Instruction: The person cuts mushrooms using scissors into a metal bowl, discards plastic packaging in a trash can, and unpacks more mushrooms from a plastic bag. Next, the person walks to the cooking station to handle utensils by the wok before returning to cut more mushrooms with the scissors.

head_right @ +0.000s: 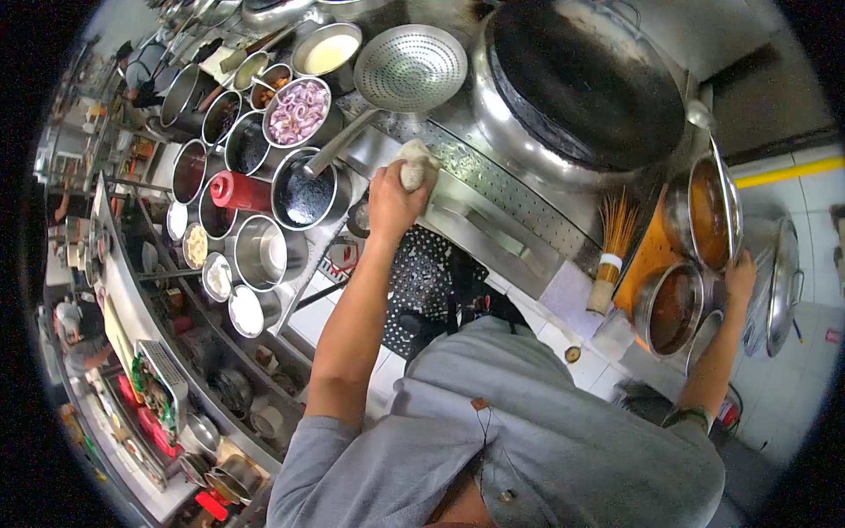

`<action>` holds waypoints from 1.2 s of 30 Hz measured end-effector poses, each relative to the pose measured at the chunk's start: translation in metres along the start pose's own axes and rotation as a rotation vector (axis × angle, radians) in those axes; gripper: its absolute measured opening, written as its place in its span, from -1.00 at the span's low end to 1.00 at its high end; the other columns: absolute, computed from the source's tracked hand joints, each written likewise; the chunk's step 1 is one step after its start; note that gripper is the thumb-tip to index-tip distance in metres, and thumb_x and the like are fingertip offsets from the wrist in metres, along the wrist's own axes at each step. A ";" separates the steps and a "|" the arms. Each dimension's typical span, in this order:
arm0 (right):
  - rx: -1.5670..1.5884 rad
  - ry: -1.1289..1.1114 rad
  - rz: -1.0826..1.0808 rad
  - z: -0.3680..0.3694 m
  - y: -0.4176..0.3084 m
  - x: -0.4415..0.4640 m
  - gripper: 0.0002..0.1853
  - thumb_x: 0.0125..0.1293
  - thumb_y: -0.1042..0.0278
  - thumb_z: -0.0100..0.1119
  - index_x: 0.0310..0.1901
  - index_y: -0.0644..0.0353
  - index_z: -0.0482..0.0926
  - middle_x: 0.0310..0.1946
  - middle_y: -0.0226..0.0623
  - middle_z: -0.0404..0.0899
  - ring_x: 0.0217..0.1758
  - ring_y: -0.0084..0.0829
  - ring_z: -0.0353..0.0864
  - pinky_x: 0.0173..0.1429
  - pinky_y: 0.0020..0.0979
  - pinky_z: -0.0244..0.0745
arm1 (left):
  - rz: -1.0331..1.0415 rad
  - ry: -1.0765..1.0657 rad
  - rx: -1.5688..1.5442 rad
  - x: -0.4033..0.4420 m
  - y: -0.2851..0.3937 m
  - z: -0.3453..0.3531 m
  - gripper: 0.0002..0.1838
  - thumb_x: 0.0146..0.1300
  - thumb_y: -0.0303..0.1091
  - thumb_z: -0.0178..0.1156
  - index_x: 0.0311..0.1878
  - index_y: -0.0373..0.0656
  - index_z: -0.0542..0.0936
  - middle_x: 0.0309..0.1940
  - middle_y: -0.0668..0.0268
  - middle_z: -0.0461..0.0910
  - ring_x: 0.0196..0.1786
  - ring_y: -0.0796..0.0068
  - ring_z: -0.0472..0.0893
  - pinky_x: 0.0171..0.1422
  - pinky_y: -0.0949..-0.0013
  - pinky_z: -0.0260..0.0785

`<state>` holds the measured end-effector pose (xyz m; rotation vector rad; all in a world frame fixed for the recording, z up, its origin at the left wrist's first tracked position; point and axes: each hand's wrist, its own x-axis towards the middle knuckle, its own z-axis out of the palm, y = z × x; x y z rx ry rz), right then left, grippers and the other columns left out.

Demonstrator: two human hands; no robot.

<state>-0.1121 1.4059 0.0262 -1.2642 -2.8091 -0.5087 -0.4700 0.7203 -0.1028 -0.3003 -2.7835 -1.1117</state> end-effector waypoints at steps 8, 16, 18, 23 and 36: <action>0.465 0.270 -0.284 -0.165 -0.158 0.028 -0.56 0.47 0.35 0.16 0.35 0.10 0.49 0.16 -0.07 0.58 0.07 -0.27 0.62 0.19 -0.30 0.51 | -0.127 -0.210 0.118 0.014 0.004 -0.001 -0.31 0.09 -0.01 0.46 0.19 -0.27 0.53 0.04 -0.01 0.56 0.12 -0.08 0.55 0.20 0.02 0.45; 1.076 0.323 -0.666 -0.291 -0.324 -0.083 -0.66 0.55 0.45 0.07 0.29 0.27 0.53 0.15 -0.24 0.57 0.12 -0.48 0.59 0.24 -0.45 0.48 | -0.046 -0.036 -0.134 -0.126 -0.026 -0.114 -0.25 0.18 -0.13 0.43 0.35 -0.30 0.41 0.15 -0.04 0.50 0.19 -0.09 0.52 0.28 0.05 0.39; 1.236 0.270 -0.768 -0.302 -0.369 -0.128 -0.69 0.53 0.49 0.07 0.23 0.32 0.57 0.03 -0.30 0.58 0.01 -0.52 0.59 0.17 -0.51 0.48 | -0.169 -0.032 -0.179 -0.197 -0.049 -0.151 -0.32 0.21 -0.20 0.42 0.32 -0.33 0.45 0.10 -0.06 0.53 0.16 -0.08 0.55 0.26 0.07 0.41; 1.414 -0.178 -1.143 -0.304 -0.514 -0.295 -0.71 0.37 0.50 0.21 0.09 0.32 0.64 -0.12 -0.29 0.63 -0.20 -0.56 0.58 -0.03 -0.54 0.47 | -0.618 0.179 -0.109 -0.385 -0.118 -0.242 -0.37 0.22 -0.24 0.42 0.29 -0.33 0.48 0.03 -0.02 0.63 0.08 0.06 0.65 0.22 0.17 0.48; 0.904 -0.871 -2.401 -0.392 -0.722 -0.758 -0.75 0.33 0.41 0.28 0.02 0.21 0.67 -0.32 -0.28 0.65 -0.32 -0.38 0.69 -0.26 -0.39 0.60 | -1.095 0.876 0.091 -0.638 -0.154 -0.402 -0.47 0.28 -0.29 0.34 0.25 -0.33 0.51 -0.01 -0.01 0.62 0.06 0.07 0.62 0.18 0.15 0.46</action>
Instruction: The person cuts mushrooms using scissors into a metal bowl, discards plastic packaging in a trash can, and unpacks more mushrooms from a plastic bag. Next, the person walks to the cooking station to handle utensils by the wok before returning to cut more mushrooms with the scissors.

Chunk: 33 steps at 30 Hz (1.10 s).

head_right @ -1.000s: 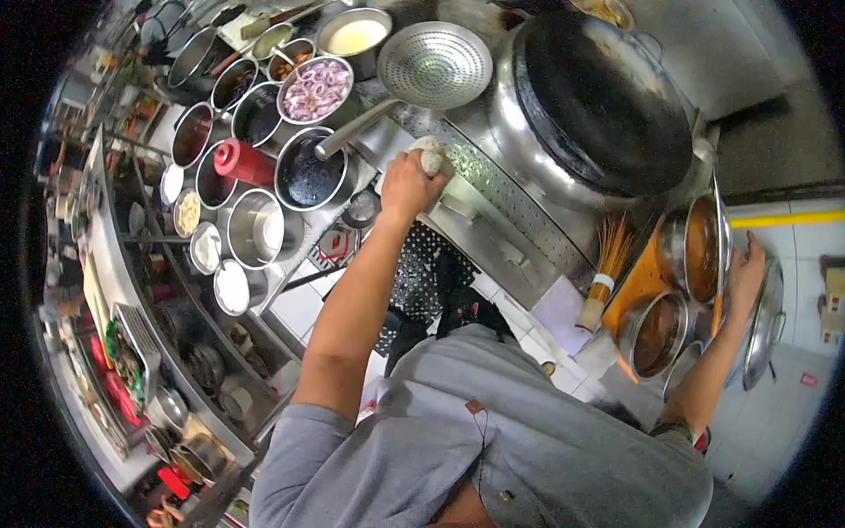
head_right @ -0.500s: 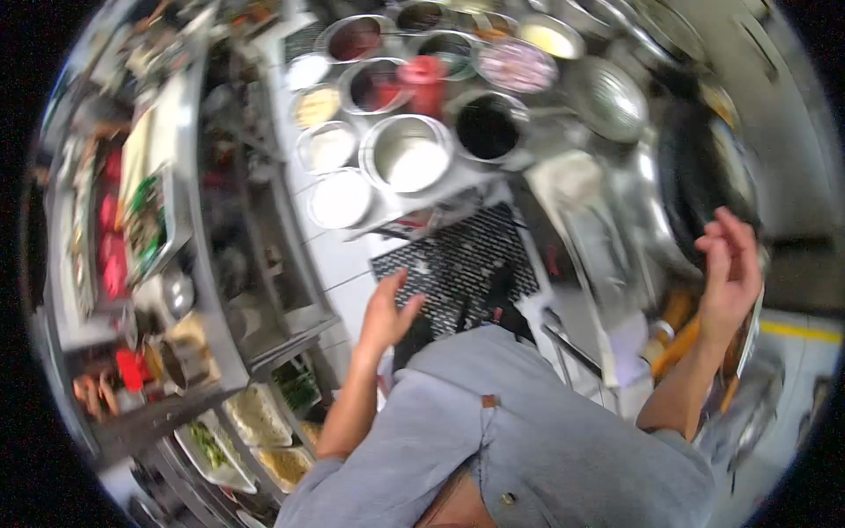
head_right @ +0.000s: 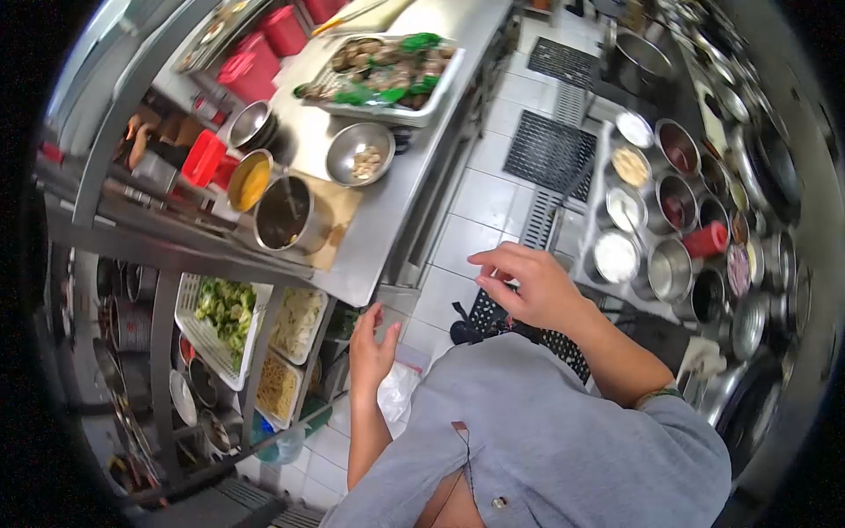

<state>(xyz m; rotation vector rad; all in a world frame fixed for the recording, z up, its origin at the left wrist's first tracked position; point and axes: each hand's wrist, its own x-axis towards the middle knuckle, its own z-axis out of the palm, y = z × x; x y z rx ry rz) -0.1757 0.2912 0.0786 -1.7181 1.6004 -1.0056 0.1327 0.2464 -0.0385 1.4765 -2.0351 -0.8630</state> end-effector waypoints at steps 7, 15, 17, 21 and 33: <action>-0.083 -0.153 -0.114 0.042 0.037 0.161 -0.79 0.35 0.45 0.23 0.00 0.20 0.69 -0.34 -0.21 0.64 -0.40 -0.48 0.62 -0.31 -0.40 0.53 | -0.268 0.207 0.010 -0.021 -0.022 -0.027 -0.52 0.29 -0.27 0.32 0.21 -0.31 0.55 -0.02 0.02 0.62 0.06 0.07 0.63 0.16 0.16 0.47; -0.257 -0.040 -0.114 0.127 0.215 0.356 -0.58 0.28 0.46 0.10 0.18 0.24 0.54 0.07 0.10 0.59 0.12 0.10 0.57 0.22 -0.06 0.50 | -0.346 0.333 -0.053 0.092 0.027 -0.020 -0.56 0.28 -0.32 0.32 0.19 -0.28 0.57 0.02 0.04 0.63 0.08 0.09 0.64 0.17 0.16 0.46; -0.293 -0.126 -0.196 0.131 0.230 0.360 -0.62 0.25 0.39 0.19 0.10 0.26 0.56 0.02 0.06 0.59 0.10 0.07 0.59 0.21 -0.07 0.51 | -0.222 0.302 -0.033 0.152 0.045 -0.019 -0.57 0.28 -0.32 0.32 0.18 -0.28 0.57 0.03 0.01 0.62 0.10 0.03 0.62 0.19 0.17 0.46; -0.375 -0.267 -0.122 0.110 0.219 0.345 -0.49 0.06 0.29 0.44 0.04 0.27 0.52 0.11 0.09 0.50 0.15 0.07 0.56 0.20 -0.05 0.51 | 0.019 0.237 -0.075 0.285 0.102 -0.019 -0.58 0.27 -0.34 0.34 0.16 -0.29 0.58 0.02 0.00 0.61 0.09 -0.05 0.61 0.21 0.13 0.44; -0.419 -0.554 -0.162 0.033 0.250 0.355 -0.54 0.08 0.30 0.30 0.06 0.22 0.60 0.00 0.04 0.65 0.01 0.03 0.68 0.14 -0.03 0.59 | 0.468 0.164 0.421 0.565 0.156 0.064 -0.32 0.03 -0.40 0.49 0.28 -0.14 0.49 0.16 0.11 0.54 0.22 0.02 0.51 0.35 0.05 0.33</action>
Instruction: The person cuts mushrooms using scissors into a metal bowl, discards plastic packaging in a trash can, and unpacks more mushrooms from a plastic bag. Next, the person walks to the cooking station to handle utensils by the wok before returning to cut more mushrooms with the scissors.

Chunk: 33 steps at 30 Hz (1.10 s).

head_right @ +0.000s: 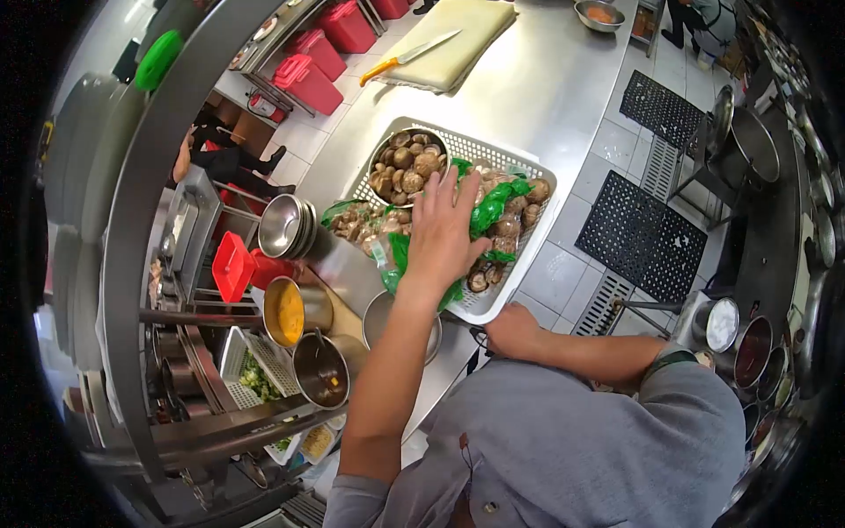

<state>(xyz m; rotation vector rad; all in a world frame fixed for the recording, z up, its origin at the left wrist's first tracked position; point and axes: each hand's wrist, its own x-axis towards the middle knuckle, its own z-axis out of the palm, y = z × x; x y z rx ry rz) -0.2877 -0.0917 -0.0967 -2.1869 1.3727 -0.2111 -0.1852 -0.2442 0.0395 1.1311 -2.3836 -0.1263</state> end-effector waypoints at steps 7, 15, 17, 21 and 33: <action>0.196 -0.341 0.124 -0.040 0.036 -0.029 -0.57 0.10 0.12 0.28 -0.08 0.25 0.65 -0.24 -0.05 0.71 -0.06 0.01 0.70 0.04 -0.07 0.60 | 0.009 -0.164 -0.174 0.005 -0.006 -0.001 -0.17 -0.01 -0.45 0.45 0.41 -0.05 0.39 0.31 0.07 0.45 0.39 -0.03 0.38 0.39 -0.09 0.23; 0.727 -0.645 0.127 -0.132 0.124 -0.097 -0.59 0.17 0.23 0.36 -0.02 0.30 0.59 -0.27 -0.32 0.66 -0.20 -0.46 0.62 -0.12 -0.37 0.53 | -0.222 -0.295 0.038 -0.069 0.004 -0.067 0.03 -0.05 -0.16 0.57 0.53 0.02 0.27 0.48 -0.01 0.24 0.54 -0.21 0.13 0.52 -0.18 0.09; 1.062 -0.684 0.137 -0.142 0.139 -0.116 -0.57 0.15 0.32 0.47 0.00 0.31 0.57 -0.21 -0.40 0.62 -0.16 -0.56 0.56 -0.08 -0.43 0.50 | -0.215 -0.404 0.184 -0.102 -0.011 -0.048 -0.11 -0.01 -0.18 0.54 0.45 0.01 0.40 0.41 0.03 0.36 0.50 -0.17 0.23 0.49 -0.17 0.13; 1.289 -0.599 0.125 -0.169 0.140 -0.114 -0.42 0.02 0.32 0.65 0.01 0.29 0.52 -0.09 -0.34 0.61 -0.09 -0.55 0.53 0.05 -0.41 0.49 | -0.156 -0.439 -0.092 -0.100 -0.069 -0.060 -0.60 0.18 -0.29 0.35 0.10 -0.11 0.64 0.04 0.11 0.64 0.17 -0.01 0.55 0.36 -0.11 0.24; 1.413 -0.122 -0.053 -0.154 0.051 -0.055 -0.41 0.06 0.03 0.64 -0.06 0.21 0.52 -0.29 -0.47 0.59 -0.21 -0.62 0.57 -0.11 -0.55 0.53 | -0.402 0.545 -0.077 -0.017 -0.017 -0.131 -0.79 0.51 -0.36 -0.01 -0.24 -0.30 0.47 -0.39 -0.04 0.53 -0.33 -0.08 0.55 -0.19 0.06 0.35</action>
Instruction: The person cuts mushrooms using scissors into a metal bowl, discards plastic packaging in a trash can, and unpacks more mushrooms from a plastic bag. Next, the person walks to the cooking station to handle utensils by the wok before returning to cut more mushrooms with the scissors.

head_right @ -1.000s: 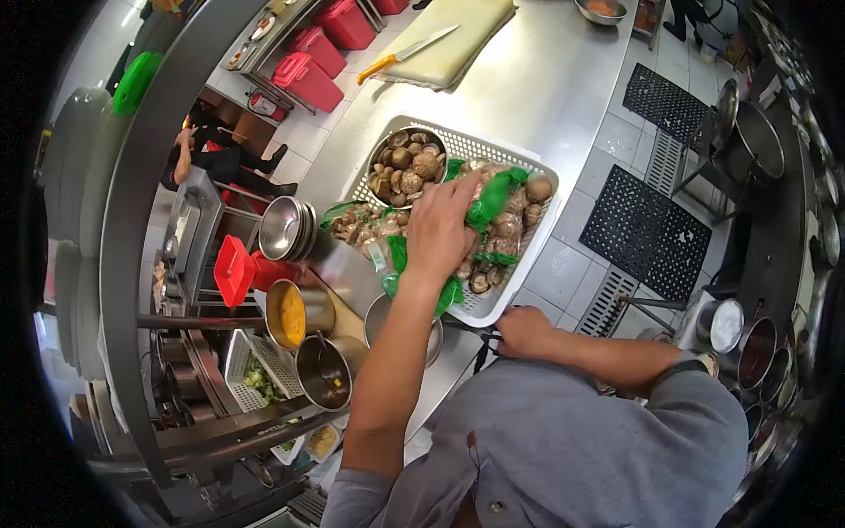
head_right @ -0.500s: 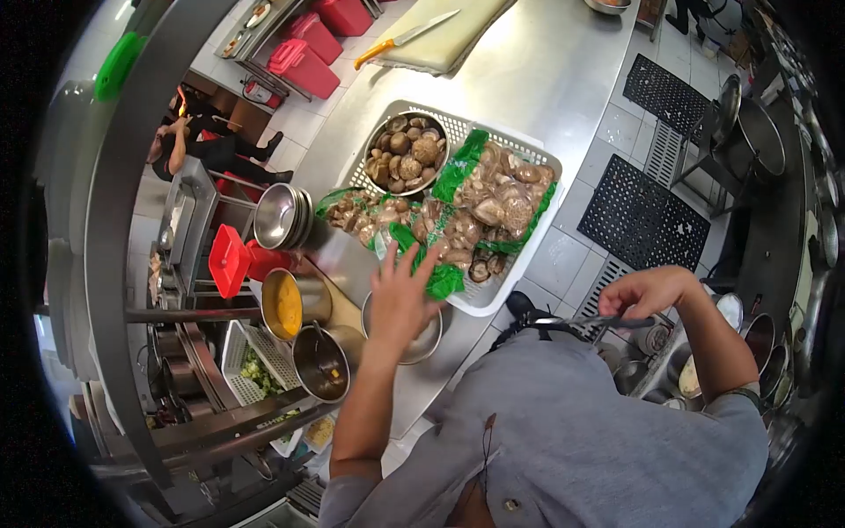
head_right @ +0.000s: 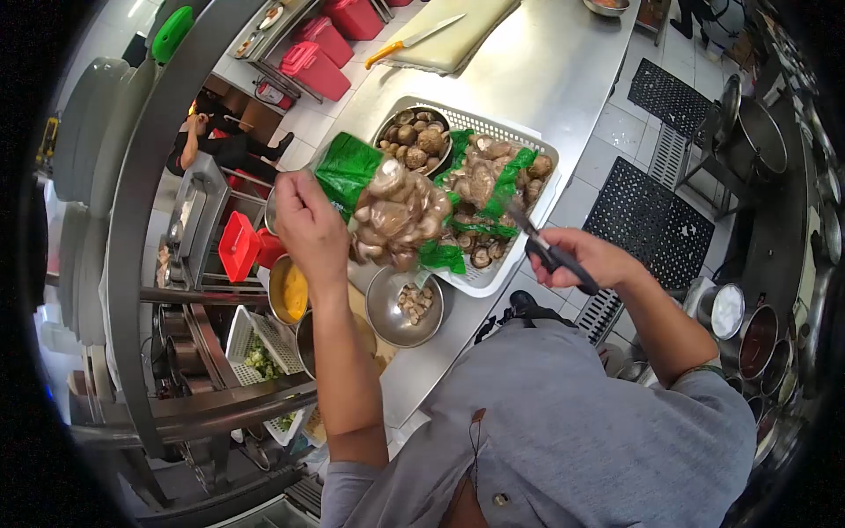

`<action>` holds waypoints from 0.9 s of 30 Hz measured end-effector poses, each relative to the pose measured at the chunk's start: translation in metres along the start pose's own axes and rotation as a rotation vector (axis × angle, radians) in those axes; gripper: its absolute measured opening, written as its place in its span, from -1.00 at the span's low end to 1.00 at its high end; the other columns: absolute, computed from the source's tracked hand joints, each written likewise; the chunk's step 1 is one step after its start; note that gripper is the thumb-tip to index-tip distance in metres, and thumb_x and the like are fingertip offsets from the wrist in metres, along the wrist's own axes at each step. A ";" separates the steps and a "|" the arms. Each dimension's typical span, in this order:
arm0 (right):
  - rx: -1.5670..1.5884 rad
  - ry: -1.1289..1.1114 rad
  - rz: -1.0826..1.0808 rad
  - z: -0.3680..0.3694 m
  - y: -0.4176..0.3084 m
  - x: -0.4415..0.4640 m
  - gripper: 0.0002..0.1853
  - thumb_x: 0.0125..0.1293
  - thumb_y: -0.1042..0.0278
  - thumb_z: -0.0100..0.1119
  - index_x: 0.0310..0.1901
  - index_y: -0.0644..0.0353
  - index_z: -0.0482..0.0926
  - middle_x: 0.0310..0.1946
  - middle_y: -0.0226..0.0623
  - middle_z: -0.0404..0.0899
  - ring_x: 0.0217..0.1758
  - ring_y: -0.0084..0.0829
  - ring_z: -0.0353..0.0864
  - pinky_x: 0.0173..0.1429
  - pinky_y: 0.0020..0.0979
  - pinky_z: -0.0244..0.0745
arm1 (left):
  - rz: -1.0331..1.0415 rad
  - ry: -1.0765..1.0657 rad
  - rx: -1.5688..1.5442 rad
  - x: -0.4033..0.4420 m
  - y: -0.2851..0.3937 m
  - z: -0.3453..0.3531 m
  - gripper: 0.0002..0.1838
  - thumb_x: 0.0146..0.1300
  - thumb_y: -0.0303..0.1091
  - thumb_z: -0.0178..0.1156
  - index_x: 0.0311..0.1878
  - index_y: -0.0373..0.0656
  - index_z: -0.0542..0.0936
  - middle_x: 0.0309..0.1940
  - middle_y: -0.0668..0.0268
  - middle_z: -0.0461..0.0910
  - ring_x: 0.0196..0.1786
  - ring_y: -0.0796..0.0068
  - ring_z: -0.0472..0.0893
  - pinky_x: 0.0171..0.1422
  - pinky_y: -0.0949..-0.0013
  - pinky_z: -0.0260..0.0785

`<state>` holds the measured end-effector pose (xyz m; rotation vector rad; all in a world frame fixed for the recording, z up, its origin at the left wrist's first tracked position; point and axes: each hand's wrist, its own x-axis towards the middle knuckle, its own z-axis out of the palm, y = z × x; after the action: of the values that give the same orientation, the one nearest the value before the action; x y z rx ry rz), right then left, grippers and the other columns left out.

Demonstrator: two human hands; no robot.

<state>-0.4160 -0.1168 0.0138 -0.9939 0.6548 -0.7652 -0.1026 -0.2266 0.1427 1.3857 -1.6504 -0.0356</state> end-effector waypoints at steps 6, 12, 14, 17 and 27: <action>0.006 -0.149 0.057 0.010 0.020 0.004 -0.27 0.00 -0.22 0.61 -0.02 0.21 0.54 -0.24 -0.39 0.63 -0.16 -0.54 0.62 -0.04 -0.44 0.55 | -0.277 0.149 -0.054 -0.061 -0.031 0.038 -0.77 0.52 -0.33 -0.04 -0.21 -0.33 0.40 -0.38 0.01 0.46 -0.33 0.00 0.47 -0.16 0.09 0.33; -0.047 -0.269 0.348 0.046 0.074 0.000 -0.37 0.19 -0.22 0.47 -0.01 0.17 0.53 -0.22 -0.46 0.54 -0.14 -0.60 0.53 -0.04 -0.49 0.46 | -0.741 -0.152 -0.433 -0.132 -0.088 0.038 -0.81 0.48 -0.37 0.11 -0.01 -0.28 0.42 -0.21 0.20 0.56 -0.16 0.39 0.53 -0.02 0.28 0.38; -0.118 -0.279 0.404 0.062 0.096 0.006 -0.52 0.36 -0.16 0.32 -0.08 0.15 0.51 -0.29 -0.53 0.47 -0.23 -0.67 0.41 -0.19 -0.54 0.34 | -0.822 -0.208 -0.790 -0.141 -0.087 0.021 -0.67 0.37 -0.49 0.25 0.15 -0.28 0.46 -0.04 0.30 0.61 -0.04 0.54 0.55 0.12 0.39 0.40; -0.193 -0.277 0.364 0.077 0.112 0.022 -0.48 0.34 -0.21 0.32 -0.05 0.14 0.50 -0.29 -0.55 0.45 -0.24 -0.68 0.38 -0.18 -0.55 0.32 | -0.902 -0.233 -1.006 -0.157 -0.087 0.009 -0.58 0.32 -0.58 0.27 0.22 -0.32 0.45 0.00 0.26 0.61 0.02 0.49 0.57 0.16 0.35 0.40; -0.025 -0.260 0.281 0.098 0.138 0.048 -0.38 0.27 -0.33 0.32 -0.02 0.11 0.47 -0.28 -0.50 0.43 -0.23 -0.62 0.48 -0.11 -0.53 0.45 | -1.004 -0.192 -0.876 -0.194 -0.086 -0.014 -0.58 0.32 -0.51 0.29 0.22 -0.29 0.46 -0.03 0.25 0.66 -0.06 0.50 0.63 0.00 0.40 0.47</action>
<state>-0.2764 -0.0614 -0.0785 -0.9783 0.5629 -0.3738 -0.0460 -0.0995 -0.0181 1.3422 -0.7153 -1.3244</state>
